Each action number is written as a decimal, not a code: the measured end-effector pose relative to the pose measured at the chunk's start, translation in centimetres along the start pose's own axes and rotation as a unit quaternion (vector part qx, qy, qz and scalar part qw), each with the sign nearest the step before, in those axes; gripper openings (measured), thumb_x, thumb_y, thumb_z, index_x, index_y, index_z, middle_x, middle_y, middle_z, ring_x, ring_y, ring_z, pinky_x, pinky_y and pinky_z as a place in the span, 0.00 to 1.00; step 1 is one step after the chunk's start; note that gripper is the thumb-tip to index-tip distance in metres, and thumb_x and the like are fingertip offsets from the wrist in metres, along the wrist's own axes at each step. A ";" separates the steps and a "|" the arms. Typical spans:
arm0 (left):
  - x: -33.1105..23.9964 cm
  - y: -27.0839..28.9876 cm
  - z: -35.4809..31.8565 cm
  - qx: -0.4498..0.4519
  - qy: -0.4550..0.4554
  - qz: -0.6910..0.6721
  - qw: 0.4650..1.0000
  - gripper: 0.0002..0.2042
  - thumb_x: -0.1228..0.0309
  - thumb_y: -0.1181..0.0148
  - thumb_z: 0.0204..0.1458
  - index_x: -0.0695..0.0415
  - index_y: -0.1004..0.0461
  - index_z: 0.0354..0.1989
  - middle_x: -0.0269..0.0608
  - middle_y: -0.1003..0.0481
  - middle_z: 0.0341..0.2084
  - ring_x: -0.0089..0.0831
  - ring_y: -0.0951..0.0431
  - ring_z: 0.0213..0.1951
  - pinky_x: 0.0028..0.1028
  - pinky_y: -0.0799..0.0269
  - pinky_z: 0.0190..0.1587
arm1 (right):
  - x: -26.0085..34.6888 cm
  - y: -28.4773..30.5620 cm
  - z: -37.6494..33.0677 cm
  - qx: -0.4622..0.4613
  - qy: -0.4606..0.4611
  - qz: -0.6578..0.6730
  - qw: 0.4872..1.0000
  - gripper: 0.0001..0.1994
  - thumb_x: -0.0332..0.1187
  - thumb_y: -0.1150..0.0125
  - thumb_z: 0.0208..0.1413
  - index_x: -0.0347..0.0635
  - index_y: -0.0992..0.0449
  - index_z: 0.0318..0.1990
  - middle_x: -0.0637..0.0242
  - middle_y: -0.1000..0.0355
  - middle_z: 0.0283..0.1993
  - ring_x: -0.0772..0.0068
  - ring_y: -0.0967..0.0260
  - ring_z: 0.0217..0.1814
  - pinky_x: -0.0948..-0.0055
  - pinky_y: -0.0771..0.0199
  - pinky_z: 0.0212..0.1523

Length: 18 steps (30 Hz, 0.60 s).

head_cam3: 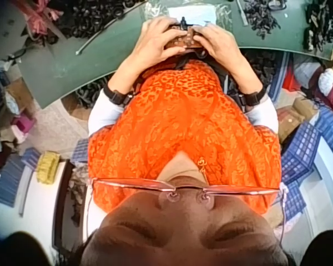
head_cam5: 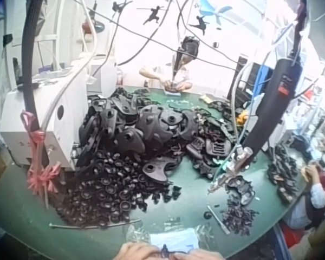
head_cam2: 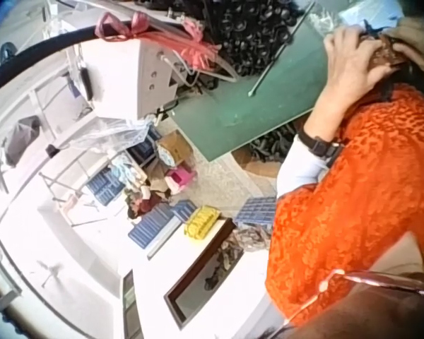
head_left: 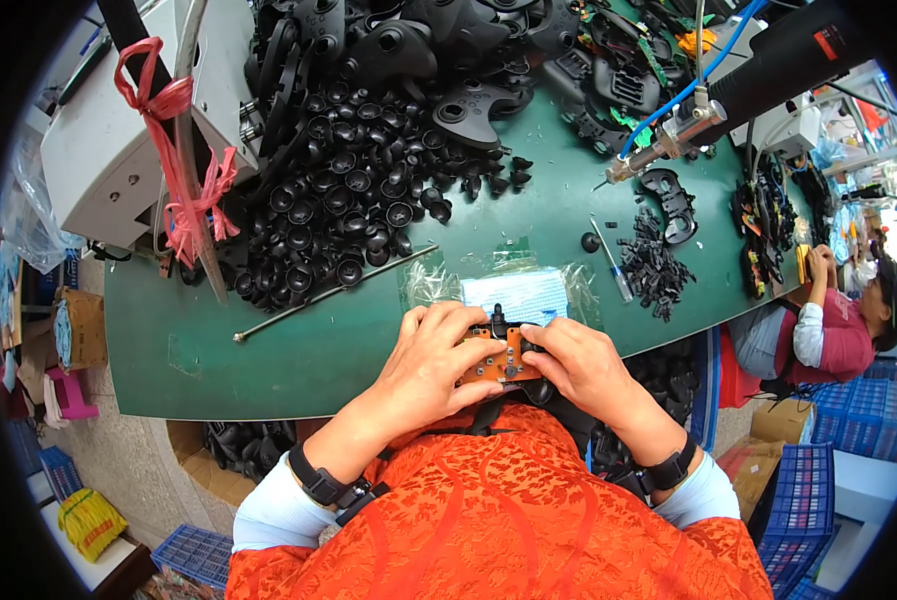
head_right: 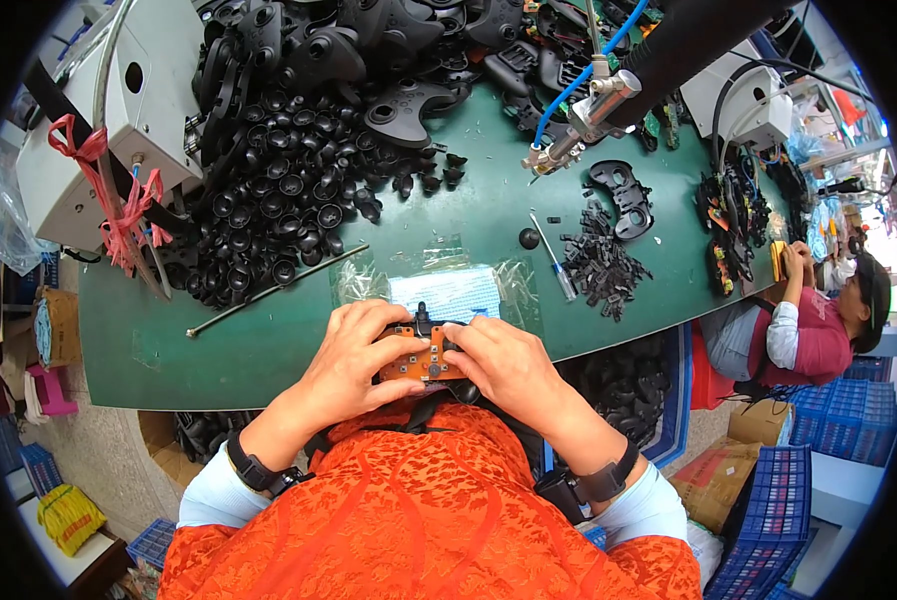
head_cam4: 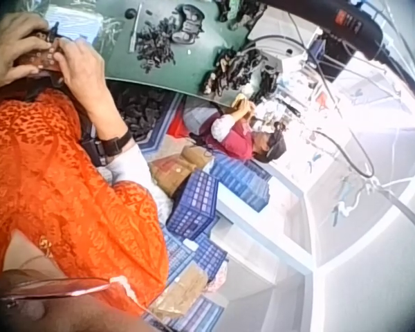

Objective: Assembling the components and casing of a handheld game controller using an electric screwdriver.

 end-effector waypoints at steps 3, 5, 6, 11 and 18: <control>0.0 0.0 0.1 0.000 0.000 -0.001 1.000 0.24 0.62 0.23 0.39 0.51 0.21 0.48 0.42 0.30 0.53 0.46 0.33 0.58 0.44 0.42 0.60 | -0.1 -0.1 0.0 0.000 0.003 -0.019 1.000 0.13 0.29 0.33 0.54 0.39 0.25 0.46 0.58 0.29 0.35 0.52 0.27 0.35 0.59 0.25 0.34; -0.1 0.0 0.1 0.000 -0.001 -0.001 1.000 0.24 0.62 0.23 0.39 0.51 0.21 0.48 0.42 0.30 0.53 0.46 0.33 0.58 0.44 0.42 0.60 | 0.0 0.0 0.1 0.000 0.007 -0.023 1.000 0.13 0.29 0.33 0.54 0.38 0.25 0.46 0.58 0.29 0.34 0.52 0.27 0.35 0.60 0.25 0.34; -0.2 0.0 0.1 -0.004 -0.006 0.002 1.000 0.24 0.62 0.24 0.40 0.51 0.22 0.48 0.42 0.30 0.53 0.45 0.32 0.58 0.44 0.42 0.59 | 0.1 0.0 0.2 0.000 0.007 -0.023 1.000 0.13 0.29 0.33 0.54 0.38 0.25 0.46 0.58 0.29 0.34 0.52 0.27 0.35 0.60 0.25 0.34; -0.1 0.2 0.0 -0.013 -0.010 0.002 1.000 0.24 0.61 0.24 0.40 0.51 0.22 0.48 0.41 0.29 0.52 0.43 0.32 0.57 0.43 0.41 0.58 | -0.6 -0.3 0.4 0.020 -0.016 0.006 1.000 0.12 0.29 0.33 0.54 0.39 0.25 0.45 0.57 0.29 0.35 0.52 0.27 0.35 0.60 0.25 0.35; 0.1 0.1 -0.2 -0.006 -0.006 -0.012 1.000 0.25 0.61 0.23 0.39 0.50 0.21 0.48 0.42 0.30 0.52 0.44 0.33 0.58 0.43 0.41 0.59 | -0.7 0.8 0.4 0.051 -0.064 0.064 0.995 0.12 0.28 0.33 0.55 0.39 0.25 0.46 0.57 0.28 0.36 0.55 0.26 0.37 0.61 0.27 0.36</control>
Point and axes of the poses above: each hand's wrist, its own z-axis towards the middle knuckle, its own y-axis out of the back of the hand, x = y × z, the point moved 8 cm from there along z, towards the middle knuckle
